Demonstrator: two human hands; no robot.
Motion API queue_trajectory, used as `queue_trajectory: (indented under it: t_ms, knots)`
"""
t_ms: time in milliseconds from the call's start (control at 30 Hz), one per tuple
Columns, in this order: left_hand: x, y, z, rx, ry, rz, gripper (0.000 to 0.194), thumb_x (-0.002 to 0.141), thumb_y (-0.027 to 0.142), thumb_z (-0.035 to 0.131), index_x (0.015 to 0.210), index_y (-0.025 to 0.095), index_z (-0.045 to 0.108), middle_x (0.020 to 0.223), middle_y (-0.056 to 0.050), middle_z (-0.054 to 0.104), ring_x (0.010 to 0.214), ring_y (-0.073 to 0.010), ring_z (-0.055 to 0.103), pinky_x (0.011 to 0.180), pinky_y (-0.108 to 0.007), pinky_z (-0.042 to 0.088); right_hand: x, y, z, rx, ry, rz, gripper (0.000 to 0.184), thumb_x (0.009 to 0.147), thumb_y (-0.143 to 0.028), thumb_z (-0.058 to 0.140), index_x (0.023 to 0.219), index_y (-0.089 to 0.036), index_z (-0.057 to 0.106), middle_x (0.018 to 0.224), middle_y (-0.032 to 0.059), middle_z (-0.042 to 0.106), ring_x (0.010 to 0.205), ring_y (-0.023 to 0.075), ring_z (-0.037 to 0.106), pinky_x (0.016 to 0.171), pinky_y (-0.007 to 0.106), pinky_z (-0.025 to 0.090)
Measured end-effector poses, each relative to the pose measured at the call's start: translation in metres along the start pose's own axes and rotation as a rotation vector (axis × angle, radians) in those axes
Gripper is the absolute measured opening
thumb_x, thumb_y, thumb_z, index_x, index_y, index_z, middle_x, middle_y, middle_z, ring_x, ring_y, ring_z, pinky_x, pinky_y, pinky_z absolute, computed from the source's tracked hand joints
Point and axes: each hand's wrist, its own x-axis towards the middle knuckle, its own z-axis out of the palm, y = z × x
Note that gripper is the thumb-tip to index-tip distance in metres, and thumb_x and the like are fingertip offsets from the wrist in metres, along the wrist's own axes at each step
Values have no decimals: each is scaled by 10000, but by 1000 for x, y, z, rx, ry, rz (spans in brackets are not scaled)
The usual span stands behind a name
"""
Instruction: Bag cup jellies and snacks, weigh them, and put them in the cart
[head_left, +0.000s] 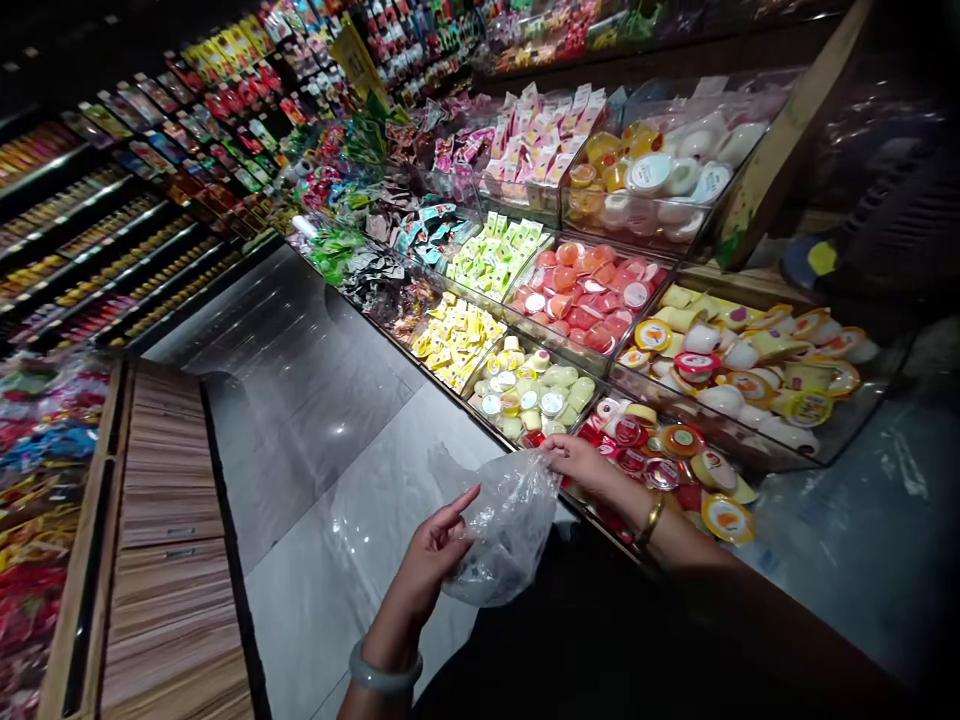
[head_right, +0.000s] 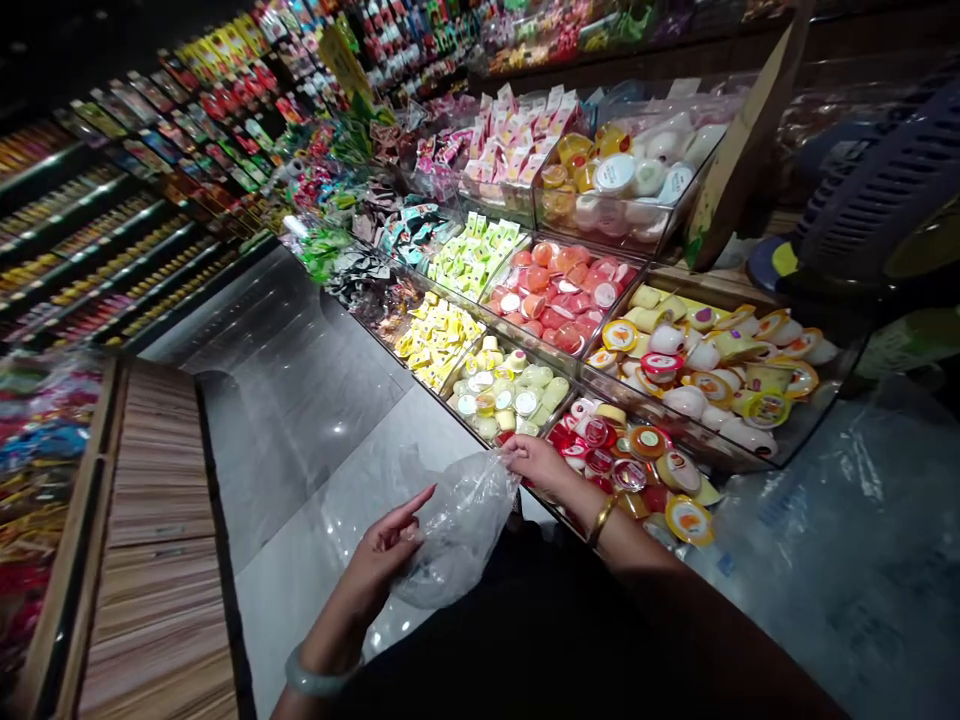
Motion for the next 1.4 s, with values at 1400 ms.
queue_trajectory:
  t_ms: [1400]
  knots:
    - [214,110,32,-310,-256,-177,450,699,487,851,920,152,648,455,123,336,366,-29,228,361,-166,184,89,-102,52,-1105,264,-150,473,846,-298,751,1298,-248,620,1307,111,642,1101,299,650,935,438,531]
